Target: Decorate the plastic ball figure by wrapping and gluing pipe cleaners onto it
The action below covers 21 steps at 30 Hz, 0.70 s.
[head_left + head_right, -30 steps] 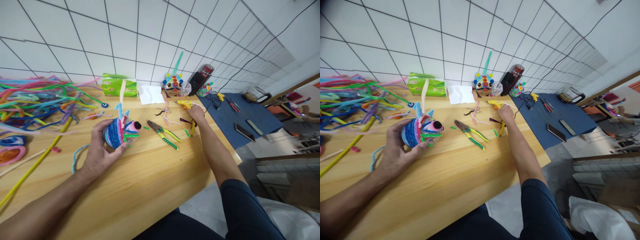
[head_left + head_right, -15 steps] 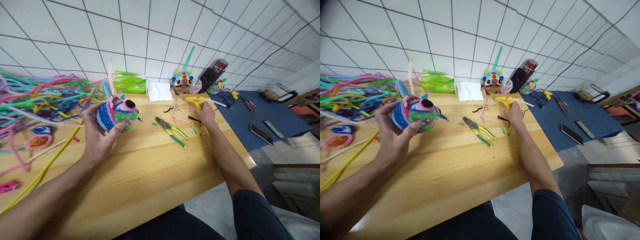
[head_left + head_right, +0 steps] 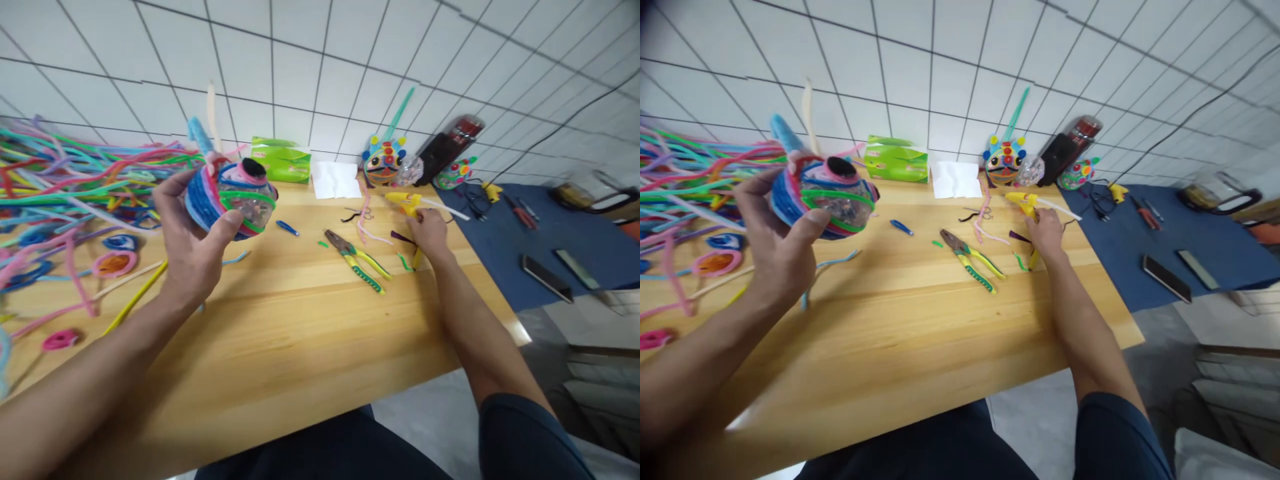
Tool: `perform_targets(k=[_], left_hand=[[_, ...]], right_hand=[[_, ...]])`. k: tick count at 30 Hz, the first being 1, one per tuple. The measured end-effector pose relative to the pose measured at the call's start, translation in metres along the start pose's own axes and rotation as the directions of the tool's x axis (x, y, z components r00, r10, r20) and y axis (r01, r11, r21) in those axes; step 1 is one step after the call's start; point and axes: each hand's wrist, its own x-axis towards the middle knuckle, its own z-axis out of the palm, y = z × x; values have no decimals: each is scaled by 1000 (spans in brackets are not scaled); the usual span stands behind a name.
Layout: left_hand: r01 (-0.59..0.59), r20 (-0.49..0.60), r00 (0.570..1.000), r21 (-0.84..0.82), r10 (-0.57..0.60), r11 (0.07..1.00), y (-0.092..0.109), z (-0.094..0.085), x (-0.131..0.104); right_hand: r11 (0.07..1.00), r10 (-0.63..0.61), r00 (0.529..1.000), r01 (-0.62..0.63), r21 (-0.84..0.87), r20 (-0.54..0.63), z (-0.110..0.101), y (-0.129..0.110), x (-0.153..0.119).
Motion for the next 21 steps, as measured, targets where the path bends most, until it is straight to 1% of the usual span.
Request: perform_targets(k=[1, 2, 4, 6, 9, 12, 14, 16, 19, 21], left_hand=[[-44, -43, 998, -29, 42, 999, -4, 1, -1], [-47, -56, 997, -45, 44, 998, -9, 1, -1], [-30, -87, 996, -41, 26, 999, -19, 1, -3], [-5, -87, 996, -22, 3, 1000, -25, 1, -5], [4, -47, 999, -11, -5, 1000, -23, 0, -8], [2, -30, 1000, 10, -2, 1000, -20, 1, -9], [-17, -43, 999, 21, 18, 1000, -22, 1, -9], [-28, -52, 998, 24, 29, 999, -30, -1, -7], [-29, -75, 997, 38, 32, 999, -41, -4, -5], [-11, -86, 996, 69, 17, 998, -44, -7, -5]], right_hand=[[1000, 6, 1000, -6, -2, -4, 0, -2, 0], [1000, 13, 1000, -13, -6, -6, 1, -4, 0], [1000, 20, 1000, -20, -11, -3, 2, -6, 1], [1000, 25, 1000, -25, -3, 4, 3, -6, 1], [999, 30, 999, -31, 30, 13, 2, -6, 1], [996, 44, 999, -44, 81, 9, -5, -3, 1], [991, 63, 998, -62, 119, 2, -12, 3, 0], [983, 89, 996, -88, 159, -1, -22, 12, -2], [971, 139, 990, -138, 195, 12, -40, 32, -9], [965, 176, 984, -180, 192, 36, -51, 47, -18]])
